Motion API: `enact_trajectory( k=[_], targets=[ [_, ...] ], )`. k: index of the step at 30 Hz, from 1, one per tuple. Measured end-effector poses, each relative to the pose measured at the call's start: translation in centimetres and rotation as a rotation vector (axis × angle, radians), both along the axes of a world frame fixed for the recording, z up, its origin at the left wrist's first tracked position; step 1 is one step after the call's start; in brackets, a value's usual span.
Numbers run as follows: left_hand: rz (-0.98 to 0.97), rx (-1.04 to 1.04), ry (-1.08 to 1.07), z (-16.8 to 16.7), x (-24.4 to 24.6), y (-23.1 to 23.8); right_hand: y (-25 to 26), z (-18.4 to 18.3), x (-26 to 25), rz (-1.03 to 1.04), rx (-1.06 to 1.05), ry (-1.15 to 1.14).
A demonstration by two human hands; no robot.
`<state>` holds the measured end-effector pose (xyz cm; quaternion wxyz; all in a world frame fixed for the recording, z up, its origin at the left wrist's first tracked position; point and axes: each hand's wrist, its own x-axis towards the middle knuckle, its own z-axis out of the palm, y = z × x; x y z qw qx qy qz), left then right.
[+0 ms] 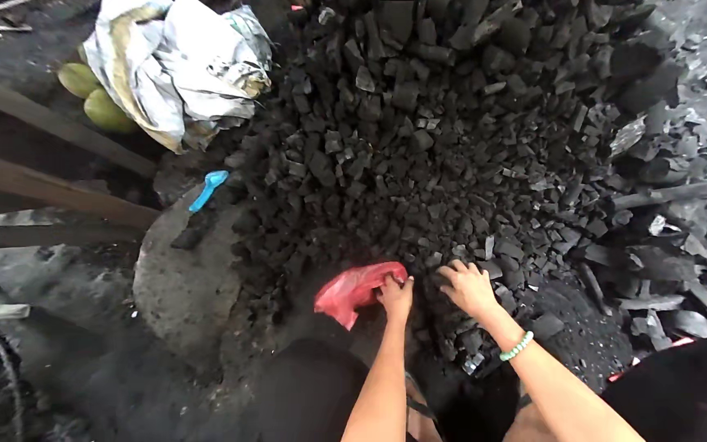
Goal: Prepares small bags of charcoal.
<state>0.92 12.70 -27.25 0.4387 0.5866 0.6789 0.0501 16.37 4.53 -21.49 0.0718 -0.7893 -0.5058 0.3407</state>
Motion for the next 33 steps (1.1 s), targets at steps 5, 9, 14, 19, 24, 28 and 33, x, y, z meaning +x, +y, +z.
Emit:
enact_trajectory(
  k=[5,9,14,19,24,28,33],
  targets=[
    [-0.126,-0.073,-0.036,4.4,2.0,-1.2,-2.6,0.5,3.1,-0.550,0.288,0.469],
    [-0.142,-0.091,-0.230,7.0,3.2,-1.7,-4.7,1.7,5.1,-0.691,0.428,0.774],
    [0.302,0.225,-0.315,6.1,1.4,-1.9,-7.6,1.2,7.6,-0.810,0.592,0.720],
    [0.690,-0.066,-0.136,1.1,-0.4,-6.1,-8.9,-0.8,7.7,-1.196,0.440,0.582],
    [0.530,-0.235,-0.225,0.7,0.9,-7.3,-6.8,-4.2,7.4,-1.059,0.232,0.581],
    [0.462,-0.260,-0.278,1.5,1.8,-7.5,-6.6,-3.4,7.2,-0.930,0.173,0.668],
    [0.450,-0.298,-0.380,2.1,2.4,-8.0,-8.1,-2.7,5.4,-0.787,0.190,0.477]
  ],
)
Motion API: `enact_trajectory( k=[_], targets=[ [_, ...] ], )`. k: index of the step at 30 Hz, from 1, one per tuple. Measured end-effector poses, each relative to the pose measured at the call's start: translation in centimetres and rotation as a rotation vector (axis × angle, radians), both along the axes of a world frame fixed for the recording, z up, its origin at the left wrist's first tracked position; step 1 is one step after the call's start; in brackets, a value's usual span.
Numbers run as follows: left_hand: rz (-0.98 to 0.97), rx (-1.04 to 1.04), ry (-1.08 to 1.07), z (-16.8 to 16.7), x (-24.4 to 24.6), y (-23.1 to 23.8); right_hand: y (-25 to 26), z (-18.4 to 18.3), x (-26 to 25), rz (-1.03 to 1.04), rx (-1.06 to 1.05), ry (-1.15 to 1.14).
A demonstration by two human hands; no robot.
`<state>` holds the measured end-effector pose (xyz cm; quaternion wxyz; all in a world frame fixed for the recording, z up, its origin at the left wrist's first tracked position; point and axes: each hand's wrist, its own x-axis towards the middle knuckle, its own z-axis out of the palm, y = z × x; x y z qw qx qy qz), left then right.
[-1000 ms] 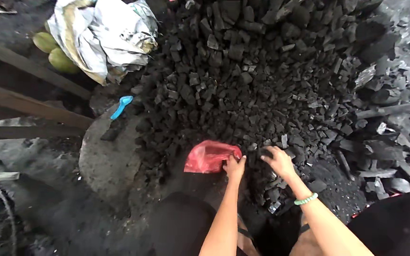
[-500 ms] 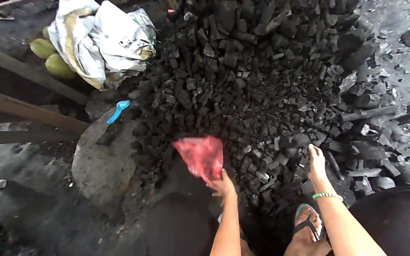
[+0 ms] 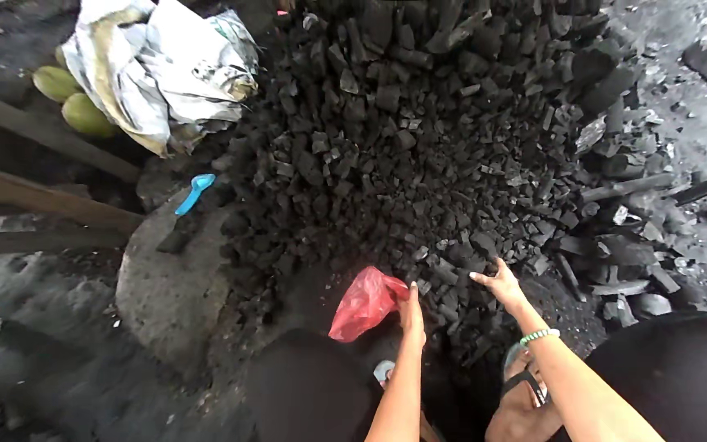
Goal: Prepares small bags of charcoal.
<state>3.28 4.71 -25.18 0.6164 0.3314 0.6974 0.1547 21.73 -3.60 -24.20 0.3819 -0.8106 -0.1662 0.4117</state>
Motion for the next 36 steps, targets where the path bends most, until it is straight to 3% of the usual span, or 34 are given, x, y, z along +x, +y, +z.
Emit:
enact_trajectory(
  k=[6,9,12,17,23,26,31,36],
  targets=[
    [0.059,0.014,-0.077,-0.1,0.7,-0.2,-0.2,-1.0,0.7,-0.044,-0.011,-0.053],
    [0.077,0.014,-0.061,0.0,0.9,-0.1,-1.8,-1.9,0.0,-0.151,0.106,0.017],
    [0.061,-0.016,-0.053,0.1,1.2,0.2,-1.4,-2.8,-0.3,-0.124,0.059,0.070],
    [0.005,-0.059,-0.098,0.6,2.0,-0.2,-0.1,0.1,-1.0,-0.138,0.008,0.177],
    [0.036,-0.093,-0.195,1.6,3.0,-0.8,-0.2,-1.7,-4.1,-0.253,0.079,0.312],
    [-0.040,-0.065,-0.254,2.0,3.7,-1.2,0.1,-3.2,-6.7,-0.335,0.243,0.401],
    [-0.185,0.011,-0.151,2.5,4.3,-1.4,-0.2,-2.5,-6.8,-0.480,0.428,0.586],
    [-0.478,0.225,-0.114,5.2,4.5,-1.9,0.0,-1.6,-7.5,-0.745,0.600,0.893]
  ],
)
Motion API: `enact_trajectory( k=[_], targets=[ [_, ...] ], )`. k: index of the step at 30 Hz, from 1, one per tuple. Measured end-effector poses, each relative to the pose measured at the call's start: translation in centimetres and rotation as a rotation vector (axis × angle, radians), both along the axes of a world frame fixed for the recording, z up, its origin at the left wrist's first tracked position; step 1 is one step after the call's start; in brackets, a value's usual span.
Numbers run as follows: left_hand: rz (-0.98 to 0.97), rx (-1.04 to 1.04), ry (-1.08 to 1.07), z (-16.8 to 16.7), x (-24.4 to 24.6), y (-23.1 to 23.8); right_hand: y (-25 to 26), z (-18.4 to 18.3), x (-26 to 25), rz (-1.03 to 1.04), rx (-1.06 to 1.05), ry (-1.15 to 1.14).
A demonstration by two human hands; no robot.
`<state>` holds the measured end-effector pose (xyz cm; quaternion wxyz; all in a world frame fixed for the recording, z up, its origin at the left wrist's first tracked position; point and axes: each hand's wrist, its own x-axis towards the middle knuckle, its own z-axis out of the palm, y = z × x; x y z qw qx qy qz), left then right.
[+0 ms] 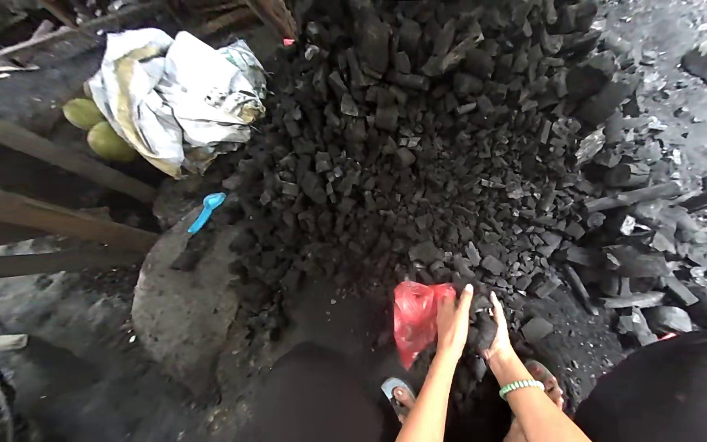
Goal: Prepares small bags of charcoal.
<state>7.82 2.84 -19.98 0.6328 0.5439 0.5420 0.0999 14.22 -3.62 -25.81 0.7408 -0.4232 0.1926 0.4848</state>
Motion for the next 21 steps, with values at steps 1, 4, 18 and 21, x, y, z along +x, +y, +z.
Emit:
enact_trajectory(
  k=[1,4,18,21],
  targets=[
    [-0.058,0.016,-0.022,1.0,-0.2,0.2,0.1,-0.1,-0.1,-0.039,0.041,0.052],
    [-0.218,0.041,-0.073,5.4,-1.3,1.5,0.6,0.1,-0.2,-0.079,0.135,0.127],
    [-0.037,0.010,0.143,6.2,-1.6,13.2,2.3,5.9,2.9,-0.181,0.281,0.125],
    [-0.086,0.287,0.255,6.7,0.5,14.3,3.3,9.1,4.5,-0.220,0.313,0.022]
  ],
)
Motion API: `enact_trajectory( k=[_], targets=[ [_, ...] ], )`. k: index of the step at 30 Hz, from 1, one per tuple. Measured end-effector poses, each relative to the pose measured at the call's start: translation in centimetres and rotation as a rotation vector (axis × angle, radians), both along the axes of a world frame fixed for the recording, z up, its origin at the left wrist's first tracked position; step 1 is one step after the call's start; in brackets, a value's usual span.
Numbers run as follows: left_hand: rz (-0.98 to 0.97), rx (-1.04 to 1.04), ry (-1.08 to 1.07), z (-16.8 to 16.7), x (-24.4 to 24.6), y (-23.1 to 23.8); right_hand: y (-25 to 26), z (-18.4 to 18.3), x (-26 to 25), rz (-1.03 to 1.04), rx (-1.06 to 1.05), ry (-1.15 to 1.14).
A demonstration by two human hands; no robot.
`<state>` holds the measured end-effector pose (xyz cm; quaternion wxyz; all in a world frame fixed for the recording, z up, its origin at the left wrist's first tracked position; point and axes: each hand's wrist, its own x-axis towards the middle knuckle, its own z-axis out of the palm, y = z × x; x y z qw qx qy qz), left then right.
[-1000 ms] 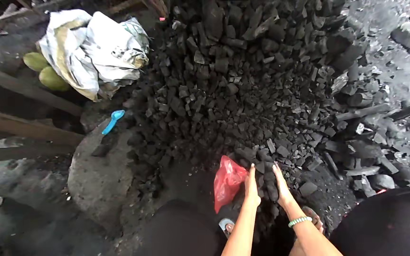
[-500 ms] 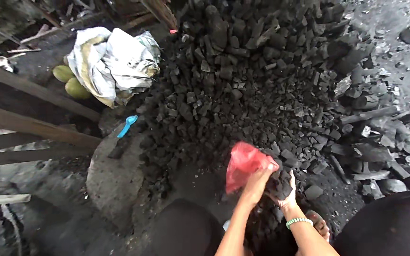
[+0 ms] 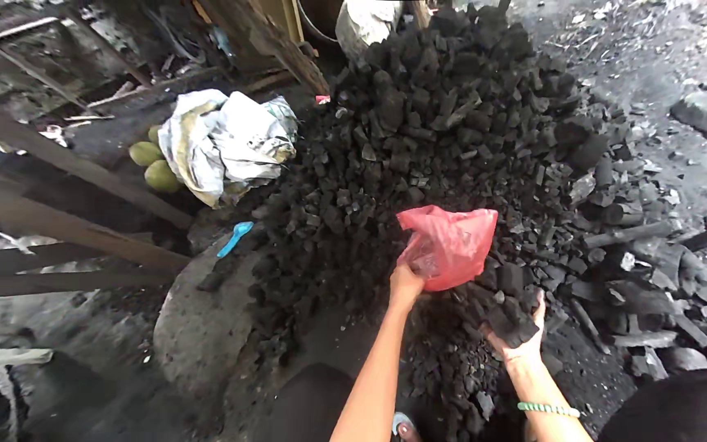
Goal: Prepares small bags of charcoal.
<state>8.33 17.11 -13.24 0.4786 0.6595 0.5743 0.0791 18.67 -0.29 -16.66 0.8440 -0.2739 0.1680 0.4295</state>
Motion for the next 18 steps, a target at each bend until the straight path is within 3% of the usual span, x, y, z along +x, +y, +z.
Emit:
enact_trajectory(
  k=[4,7,11,15,18],
  targets=[
    [0.020,0.232,0.005,1.9,0.8,1.1,1.1,3.9,1.8,-0.003,0.156,-0.060],
    [-0.174,0.299,0.083,2.2,0.9,1.3,2.7,6.4,2.1,0.089,0.230,-0.113],
    [-0.479,0.261,-0.098,2.2,1.1,1.3,6.5,7.9,1.8,0.175,0.190,-0.128],
    [-0.604,-0.050,-0.262,3.7,1.3,2.9,9.7,5.8,2.4,0.278,-0.133,-0.371],
    [-0.609,-0.021,-0.226,3.6,1.3,4.7,10.5,3.5,4.5,0.623,-0.452,-0.723]
  ],
)
